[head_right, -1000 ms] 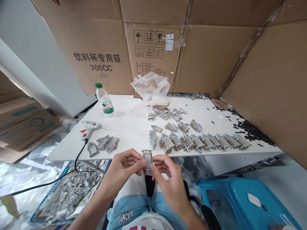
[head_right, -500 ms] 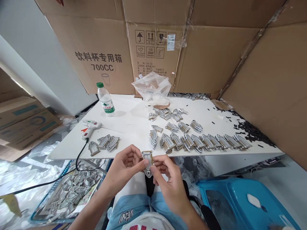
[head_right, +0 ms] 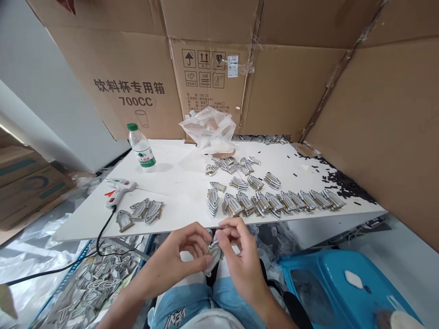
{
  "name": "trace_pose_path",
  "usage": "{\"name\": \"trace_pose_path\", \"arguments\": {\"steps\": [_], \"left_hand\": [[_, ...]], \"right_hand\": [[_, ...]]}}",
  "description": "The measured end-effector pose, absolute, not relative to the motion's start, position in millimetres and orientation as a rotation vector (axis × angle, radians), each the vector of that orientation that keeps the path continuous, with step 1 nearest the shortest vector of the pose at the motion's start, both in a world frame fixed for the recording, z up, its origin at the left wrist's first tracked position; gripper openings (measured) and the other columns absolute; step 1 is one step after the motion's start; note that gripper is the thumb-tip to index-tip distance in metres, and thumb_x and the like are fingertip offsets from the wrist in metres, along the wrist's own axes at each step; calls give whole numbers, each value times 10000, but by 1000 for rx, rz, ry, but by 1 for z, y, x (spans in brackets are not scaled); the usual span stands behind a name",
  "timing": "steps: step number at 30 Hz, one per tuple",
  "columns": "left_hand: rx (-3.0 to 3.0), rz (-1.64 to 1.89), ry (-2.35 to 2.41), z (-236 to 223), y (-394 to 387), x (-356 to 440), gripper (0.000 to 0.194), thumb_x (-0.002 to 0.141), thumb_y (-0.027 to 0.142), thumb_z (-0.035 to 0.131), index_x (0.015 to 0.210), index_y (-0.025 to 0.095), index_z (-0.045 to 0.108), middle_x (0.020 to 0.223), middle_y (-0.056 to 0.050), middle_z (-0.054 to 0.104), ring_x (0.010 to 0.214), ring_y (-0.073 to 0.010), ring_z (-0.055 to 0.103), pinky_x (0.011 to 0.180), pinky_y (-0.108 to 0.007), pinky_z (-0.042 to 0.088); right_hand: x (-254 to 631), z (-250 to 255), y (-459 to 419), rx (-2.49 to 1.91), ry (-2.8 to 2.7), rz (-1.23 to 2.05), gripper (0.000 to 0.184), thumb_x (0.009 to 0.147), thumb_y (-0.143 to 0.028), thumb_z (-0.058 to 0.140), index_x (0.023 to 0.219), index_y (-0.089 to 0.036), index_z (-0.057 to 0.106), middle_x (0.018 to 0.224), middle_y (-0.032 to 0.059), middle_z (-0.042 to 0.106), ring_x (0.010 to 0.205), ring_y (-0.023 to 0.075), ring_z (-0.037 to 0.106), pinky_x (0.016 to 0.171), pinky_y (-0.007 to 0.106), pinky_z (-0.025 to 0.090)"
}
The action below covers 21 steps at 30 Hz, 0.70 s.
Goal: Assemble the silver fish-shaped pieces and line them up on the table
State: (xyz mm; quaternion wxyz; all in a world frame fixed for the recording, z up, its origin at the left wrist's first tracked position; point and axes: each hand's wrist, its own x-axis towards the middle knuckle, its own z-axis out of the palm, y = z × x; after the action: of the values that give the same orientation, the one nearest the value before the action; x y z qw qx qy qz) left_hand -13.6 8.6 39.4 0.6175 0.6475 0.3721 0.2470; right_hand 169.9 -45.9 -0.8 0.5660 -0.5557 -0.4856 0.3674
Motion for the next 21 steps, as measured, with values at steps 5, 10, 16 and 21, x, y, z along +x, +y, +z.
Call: {"name": "trace_pose_path", "arguments": {"steps": [5, 10, 16, 21], "left_hand": [[1464, 613, 880, 40, 7, -9, 282, 868, 268, 804, 1126, 208, 707, 880, 1, 709, 738, -140, 650, 762, -274, 556], [1212, 810, 878, 33, 14, -9, 317, 856, 392, 865, 1018, 204, 667, 891, -34, 771, 814, -193, 732, 783, -306, 618], [1163, 904, 857, 35, 13, -7, 338, 806, 372, 930, 862, 191, 650, 851, -23, 766, 811, -173, 720, 744, -253, 612], [1150, 891, 844, 38, 12, -5, 343, 823, 378, 927, 851, 194, 640, 851, -21, 759, 820, -174, 718, 761, -265, 624]], "right_hand": [[168, -3, -49, -1296, -1152, 759, 298, 1073, -503, 597, 1210, -242, 642, 1008, 58, 733, 881, 202, 697, 768, 293, 566], [163, -6, -50, -1236, -1433, 422, 184, 1041, -261, 640, 1225, -258, 633, 1040, 71, 704, 897, 213, 685, 809, 353, 592], [158, -11, -46, -1133, -1635, 30, 440, 929, -90, 735, 1320, -283, 676, 1190, 119, 723, 1105, 291, 711, 926, 452, 612], [156, -6, -45, -1111, -1635, -71, 444, 901, -43, 766, 1271, -286, 729, 1124, 92, 793, 987, 271, 729, 856, 447, 617]]}}
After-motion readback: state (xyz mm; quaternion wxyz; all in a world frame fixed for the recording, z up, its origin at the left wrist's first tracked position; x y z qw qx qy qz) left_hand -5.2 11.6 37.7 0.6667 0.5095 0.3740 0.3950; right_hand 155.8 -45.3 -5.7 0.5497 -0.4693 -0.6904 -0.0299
